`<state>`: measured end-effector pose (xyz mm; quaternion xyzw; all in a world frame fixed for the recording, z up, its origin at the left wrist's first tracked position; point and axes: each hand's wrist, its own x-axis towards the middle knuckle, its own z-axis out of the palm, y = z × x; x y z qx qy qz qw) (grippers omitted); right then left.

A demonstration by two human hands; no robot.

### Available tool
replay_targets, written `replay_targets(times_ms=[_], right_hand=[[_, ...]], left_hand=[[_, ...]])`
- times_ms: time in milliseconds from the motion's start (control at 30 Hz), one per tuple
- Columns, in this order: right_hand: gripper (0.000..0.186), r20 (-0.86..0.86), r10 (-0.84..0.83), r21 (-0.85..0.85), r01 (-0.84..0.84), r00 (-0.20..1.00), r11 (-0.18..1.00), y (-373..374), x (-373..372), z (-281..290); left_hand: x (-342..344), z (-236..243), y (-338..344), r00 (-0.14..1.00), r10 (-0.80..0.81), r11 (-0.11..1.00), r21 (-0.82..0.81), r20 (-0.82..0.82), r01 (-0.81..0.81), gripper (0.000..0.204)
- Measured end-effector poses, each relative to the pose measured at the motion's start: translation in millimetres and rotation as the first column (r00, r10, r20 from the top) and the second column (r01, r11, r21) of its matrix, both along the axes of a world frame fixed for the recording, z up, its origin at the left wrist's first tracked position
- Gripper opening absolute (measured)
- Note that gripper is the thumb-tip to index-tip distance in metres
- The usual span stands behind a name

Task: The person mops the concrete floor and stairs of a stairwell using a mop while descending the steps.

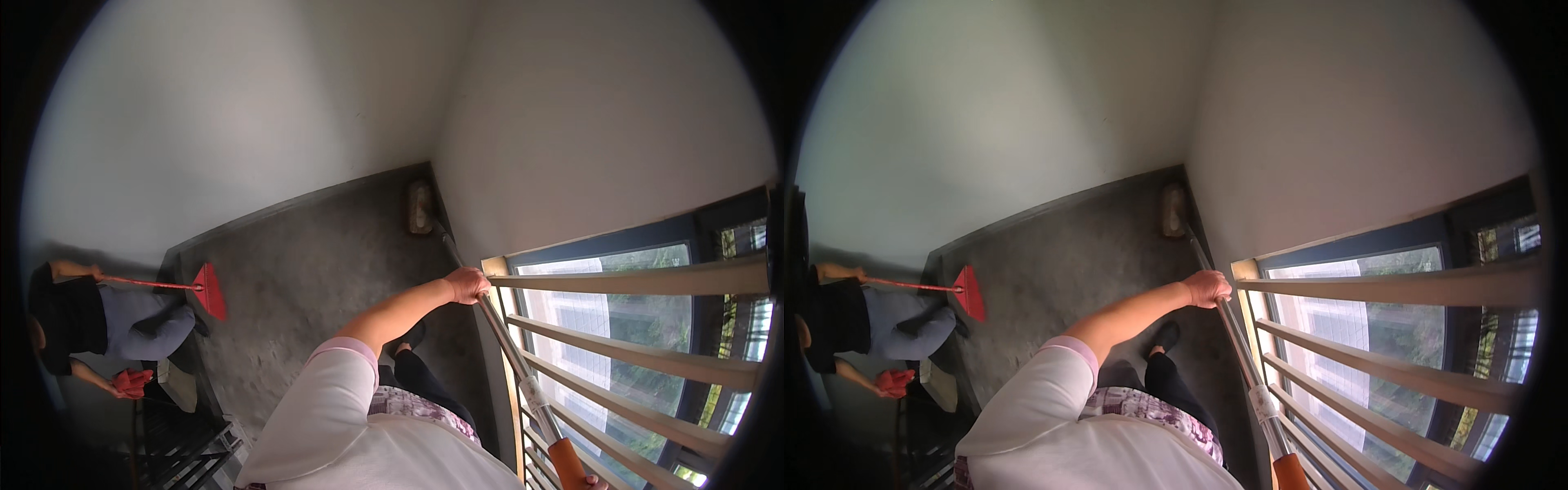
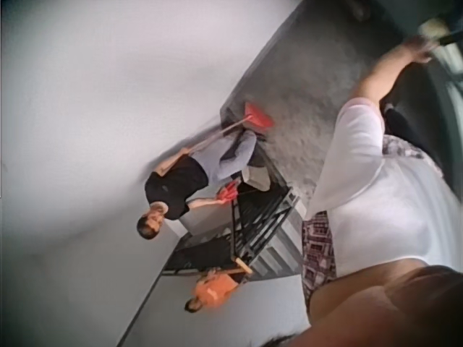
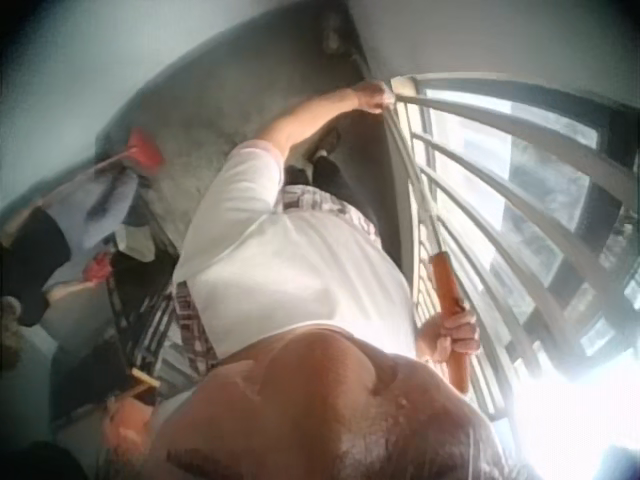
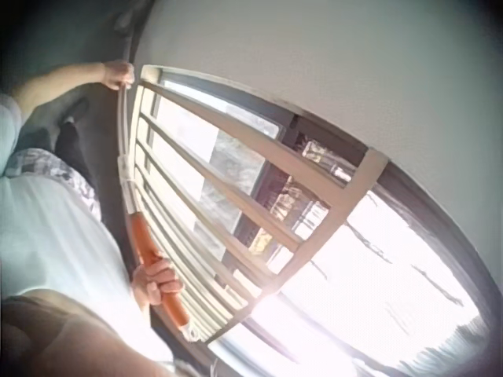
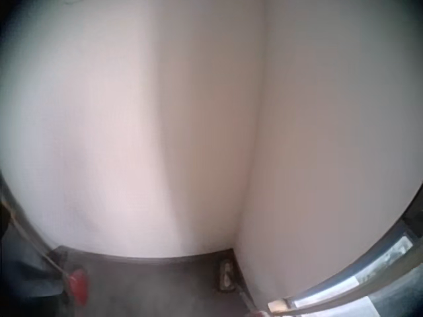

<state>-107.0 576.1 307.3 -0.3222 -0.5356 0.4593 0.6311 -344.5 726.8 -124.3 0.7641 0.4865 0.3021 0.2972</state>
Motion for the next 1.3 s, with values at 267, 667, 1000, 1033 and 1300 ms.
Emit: replay_targets(times_ms=[267, 667, 1000, 1033, 1300], right_hand=[[0.025, 0.097, 0.237, -0.078, -0.23, 0.967, 0.97, 67.2, 30.0, 11.4], [0.021, -0.051, 0.355, -0.249, -0.356, 0.934, 0.901, 75.0, 5.2, 25.9], [0.043, 0.108, 0.477, 0.007, -0.481, 0.872, 0.877, 81.6, -74.2, 89.4], [0.049, 0.1, 0.51, -0.012, -0.511, 0.855, 0.859, 83.9, -83.9, 87.1], [0.013, -0.002, 0.661, -0.025, -0.661, 0.75, 0.75, 24.7, -344.3, 53.4]], left_hand=[[-28.8, 21.6, 10.7, 0.96, 0.271, 0.96, -0.091, 0.071, -0.265, 0.009], [-83.8, 24.9, -81.1, 0.908, 0.399, 0.913, 0.039, 0.126, -0.406, 0.013], [-169.8, 78.6, -77.9, 0.865, 0.477, 0.877, -0.151, 0.157, -0.456, 0.013], [-191.8, 79.3, -96.2, 0.855, 0.498, 0.865, -0.158, 0.143, -0.476, 0.013], [-358.9, 64.4, -275.1, 0.623, 0.782, 0.612, -0.174, -0.014, -0.772, 0.011]])
